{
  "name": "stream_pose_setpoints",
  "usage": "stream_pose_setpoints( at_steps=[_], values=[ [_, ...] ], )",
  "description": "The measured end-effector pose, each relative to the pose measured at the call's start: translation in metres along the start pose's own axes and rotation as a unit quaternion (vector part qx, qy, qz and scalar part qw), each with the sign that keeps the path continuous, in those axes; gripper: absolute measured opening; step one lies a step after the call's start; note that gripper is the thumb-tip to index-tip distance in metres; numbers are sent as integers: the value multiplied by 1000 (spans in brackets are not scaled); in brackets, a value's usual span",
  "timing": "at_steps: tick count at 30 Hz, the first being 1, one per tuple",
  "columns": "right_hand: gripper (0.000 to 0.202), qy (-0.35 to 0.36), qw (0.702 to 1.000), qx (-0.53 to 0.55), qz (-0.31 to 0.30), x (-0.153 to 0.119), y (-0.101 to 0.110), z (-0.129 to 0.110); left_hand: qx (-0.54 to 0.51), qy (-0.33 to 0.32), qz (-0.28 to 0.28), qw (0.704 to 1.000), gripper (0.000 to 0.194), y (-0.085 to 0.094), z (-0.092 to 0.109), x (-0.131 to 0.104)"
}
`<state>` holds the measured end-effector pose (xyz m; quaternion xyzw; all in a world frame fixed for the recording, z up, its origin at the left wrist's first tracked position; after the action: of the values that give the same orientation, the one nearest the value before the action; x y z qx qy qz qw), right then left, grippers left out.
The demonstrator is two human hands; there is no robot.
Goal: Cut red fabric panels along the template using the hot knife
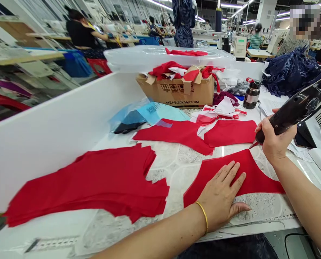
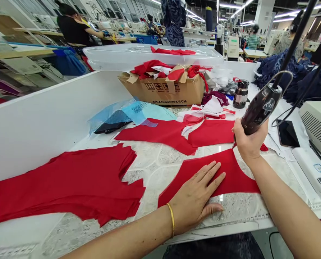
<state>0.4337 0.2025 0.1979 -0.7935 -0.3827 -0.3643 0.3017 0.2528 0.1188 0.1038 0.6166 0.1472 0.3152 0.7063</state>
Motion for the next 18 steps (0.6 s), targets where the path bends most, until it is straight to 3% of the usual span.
stream_pose_setpoints(
  at_steps=[10, 18],
  values=[
    [33, -23, 1000, -3, 14, -2, 2, 0, 14, 2, -19, 1000, 88, 7, 10, -7],
    [36, -51, 995, 77, 40, -4, 6, -29, 49, 26, 109, 992, 85, 31, 45, -64]
  ],
)
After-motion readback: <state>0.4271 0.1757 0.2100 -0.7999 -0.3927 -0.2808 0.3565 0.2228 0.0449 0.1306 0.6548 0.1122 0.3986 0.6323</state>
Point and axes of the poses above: each hand's wrist, its own x-axis towards the middle knuckle, its own y-axis out of the back of the hand, z = x × y, the point moved 6 cm from there along x, towards the middle knuckle, and after that the axes turned 8 degrees about y, right-handed, at the moved point
